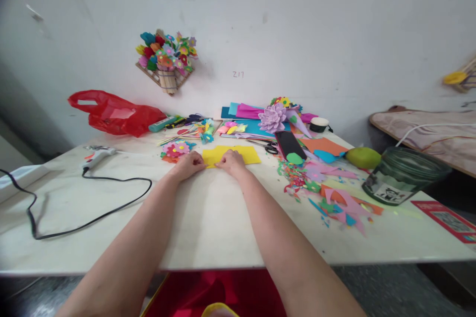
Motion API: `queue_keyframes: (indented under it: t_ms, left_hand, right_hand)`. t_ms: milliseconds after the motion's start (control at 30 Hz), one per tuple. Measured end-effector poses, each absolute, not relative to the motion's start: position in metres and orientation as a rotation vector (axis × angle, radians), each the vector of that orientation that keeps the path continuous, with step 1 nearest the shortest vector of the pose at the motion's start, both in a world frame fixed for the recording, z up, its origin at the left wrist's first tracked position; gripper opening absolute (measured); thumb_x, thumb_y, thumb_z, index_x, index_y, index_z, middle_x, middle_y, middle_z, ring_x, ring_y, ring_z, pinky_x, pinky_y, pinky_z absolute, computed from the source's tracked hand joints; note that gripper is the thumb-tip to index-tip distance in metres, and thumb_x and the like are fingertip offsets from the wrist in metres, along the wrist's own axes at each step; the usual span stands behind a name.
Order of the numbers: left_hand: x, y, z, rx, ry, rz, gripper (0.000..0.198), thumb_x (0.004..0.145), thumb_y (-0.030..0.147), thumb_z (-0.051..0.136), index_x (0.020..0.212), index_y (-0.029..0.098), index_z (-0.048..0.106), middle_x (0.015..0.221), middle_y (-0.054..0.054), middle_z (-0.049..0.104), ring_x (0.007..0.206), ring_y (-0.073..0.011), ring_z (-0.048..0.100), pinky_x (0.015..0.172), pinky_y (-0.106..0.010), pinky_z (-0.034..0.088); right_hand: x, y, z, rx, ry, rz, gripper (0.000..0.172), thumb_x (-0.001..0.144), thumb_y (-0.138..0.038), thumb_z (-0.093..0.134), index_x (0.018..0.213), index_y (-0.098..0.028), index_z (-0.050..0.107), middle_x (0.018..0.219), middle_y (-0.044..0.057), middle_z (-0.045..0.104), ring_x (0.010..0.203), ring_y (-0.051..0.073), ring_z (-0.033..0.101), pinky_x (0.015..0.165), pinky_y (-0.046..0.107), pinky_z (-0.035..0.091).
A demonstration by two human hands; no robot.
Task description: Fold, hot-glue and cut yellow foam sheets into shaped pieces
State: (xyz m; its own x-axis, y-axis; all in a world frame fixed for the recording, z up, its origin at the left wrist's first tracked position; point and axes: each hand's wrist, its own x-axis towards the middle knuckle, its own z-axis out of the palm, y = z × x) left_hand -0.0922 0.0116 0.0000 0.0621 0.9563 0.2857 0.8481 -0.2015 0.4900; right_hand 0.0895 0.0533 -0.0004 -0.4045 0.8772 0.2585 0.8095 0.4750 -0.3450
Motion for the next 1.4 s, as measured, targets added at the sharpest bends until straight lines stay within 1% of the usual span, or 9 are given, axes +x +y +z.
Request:
queue_keyframes:
  t_ms: [167,433,633,800,900,967,1133,1267,1400]
  left_hand:
    - [-0.089,0.011,0.004,2.180,1.950,0.729,0.015,0.065,0.031,0.057,0.065,0.016,0.060,0.081,-0.005,0.060,0.069,-0.0139,0.055,0.063,-0.024,0.043]
    - [-0.085,0.007,0.012,2.139,2.092,0.616,0.015,0.065,0.030,0.057,0.066,0.016,0.061,0.084,-0.005,0.062,0.075,-0.0156,0.057,0.064,-0.024,0.042]
    - [-0.085,0.005,0.015,2.101,2.193,0.509,0.017,0.063,0.034,0.057,0.067,0.019,0.062,0.082,-0.005,0.063,0.085,-0.0201,0.055,0.070,-0.027,0.041]
    - [-0.085,0.003,0.016,2.027,2.285,0.420,0.021,0.061,0.040,0.058,0.067,0.020,0.061,0.095,-0.007,0.060,0.100,-0.0276,0.048,0.078,-0.033,0.040]
    - [-0.086,0.002,0.015,2.014,2.323,0.406,0.027,0.061,0.043,0.059,0.073,0.019,0.060,0.102,-0.009,0.056,0.104,-0.0291,0.044,0.084,-0.036,0.037]
    - [-0.085,0.003,0.015,2.016,2.360,0.457,0.032,0.062,0.044,0.058,0.083,0.019,0.059,0.106,-0.009,0.054,0.109,-0.0287,0.041,0.089,-0.036,0.035]
    - [-0.072,0.002,0.012,2.092,2.392,0.652,0.041,0.071,0.046,0.050,0.103,0.020,0.052,0.112,-0.009,0.052,0.113,-0.0263,0.038,0.094,-0.039,0.032]
    - [-0.057,0.003,0.003,2.227,2.386,0.667,0.050,0.072,0.046,0.048,0.115,0.020,0.048,0.124,-0.007,0.048,0.125,-0.0281,0.025,0.104,-0.044,0.016]
    - [-0.051,0.006,-0.002,2.177,2.412,0.553,0.053,0.075,0.044,0.041,0.122,0.020,0.045,0.135,-0.005,0.037,0.131,-0.0284,0.009,0.106,-0.048,0.004]
  right_hand:
    - [0.087,0.055,-0.002,-1.452,-2.313,0.164,0.025,0.067,-0.045,0.061,0.067,-0.020,0.067,0.088,0.005,0.062,0.085,0.019,0.053,0.071,0.026,0.039]
    - [0.086,0.055,-0.002,-1.467,-2.320,0.136,0.027,0.069,-0.046,0.059,0.067,-0.021,0.066,0.089,0.004,0.061,0.086,0.019,0.052,0.071,0.026,0.038]
    - [0.081,0.051,-0.001,-1.510,-2.295,0.102,0.031,0.071,-0.049,0.056,0.066,-0.021,0.067,0.090,0.005,0.060,0.088,0.021,0.050,0.072,0.028,0.037]
    - [0.079,0.049,0.001,-1.537,-2.317,0.099,0.032,0.070,-0.051,0.056,0.066,-0.021,0.066,0.092,0.007,0.058,0.091,0.022,0.048,0.074,0.029,0.037]
    - [0.080,0.049,0.001,-1.555,-2.318,0.106,0.034,0.068,-0.054,0.057,0.067,-0.021,0.065,0.095,0.007,0.056,0.094,0.023,0.046,0.076,0.031,0.036]
    - [0.081,0.050,0.001,-1.566,-2.288,0.110,0.037,0.066,-0.056,0.057,0.075,-0.021,0.065,0.099,0.007,0.055,0.097,0.024,0.045,0.079,0.032,0.036]
    - [0.082,0.053,-0.004,-1.534,-2.258,0.114,0.056,0.067,-0.058,0.055,0.110,-0.022,0.054,0.118,0.007,0.049,0.109,0.024,0.040,0.090,0.034,0.030]
    - [0.082,0.058,-0.009,-1.538,-2.313,0.115,0.064,0.070,-0.055,0.053,0.124,-0.022,0.044,0.133,0.006,0.038,0.121,0.024,0.030,0.098,0.035,0.021]
    - [0.080,0.060,-0.010,-1.557,-2.366,0.149,0.065,0.073,-0.055,0.049,0.129,-0.023,0.039,0.137,0.005,0.032,0.127,0.025,0.022,0.100,0.036,0.018]
